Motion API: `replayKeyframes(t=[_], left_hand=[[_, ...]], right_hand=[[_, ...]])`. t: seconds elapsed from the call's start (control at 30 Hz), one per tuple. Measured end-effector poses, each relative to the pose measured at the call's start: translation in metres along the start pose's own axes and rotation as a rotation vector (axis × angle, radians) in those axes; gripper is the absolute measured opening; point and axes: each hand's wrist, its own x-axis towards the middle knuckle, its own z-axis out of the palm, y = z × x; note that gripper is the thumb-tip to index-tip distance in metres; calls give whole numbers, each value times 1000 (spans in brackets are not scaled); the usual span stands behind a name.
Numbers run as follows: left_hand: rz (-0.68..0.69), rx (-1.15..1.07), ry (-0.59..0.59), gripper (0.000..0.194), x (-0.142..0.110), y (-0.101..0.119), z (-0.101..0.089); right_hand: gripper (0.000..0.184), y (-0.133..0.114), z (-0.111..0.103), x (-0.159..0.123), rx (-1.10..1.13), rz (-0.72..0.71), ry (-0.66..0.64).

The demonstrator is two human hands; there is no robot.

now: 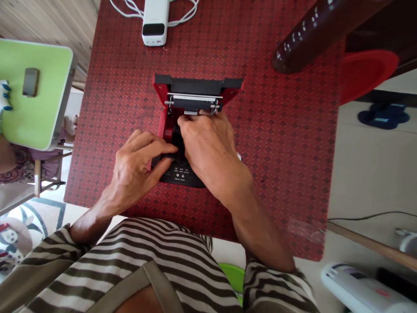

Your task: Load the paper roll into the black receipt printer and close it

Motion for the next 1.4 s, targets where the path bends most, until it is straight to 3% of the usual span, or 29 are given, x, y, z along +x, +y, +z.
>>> replayKeyframes(t=[0.13,0.33,0.5,0.6,0.7,0.87,1.03,1.2,1.4], left_hand=[[-37,48,-3,23,0,0,2],[-10,47,13,23,0,-2,2],[-14,58,32,21,-1,-2,1],[2,41,50,21,-3,-1,0],[1,43,45,21,-5,0,-2],[0,67,45,18,-8,4,-5],[36,68,62,14,-15,6,-8],[101,117,41,13,-19,2,-9],[144,133,72,21,-20,1,-8]], right_hand=[[24,1,-1,6,35,24,-124],[27,3,0,6,25,-35,-67],[41,3,-21,-23,193,-66,31],[32,6,-41,-48,323,-128,116],[27,5,-51,-65,310,-134,135],[44,-4,-43,-75,242,-142,193],[42,-9,-37,-84,198,-206,272],[47,-10,-34,-91,219,-189,272],[37,-7,-35,-95,246,-149,275]])
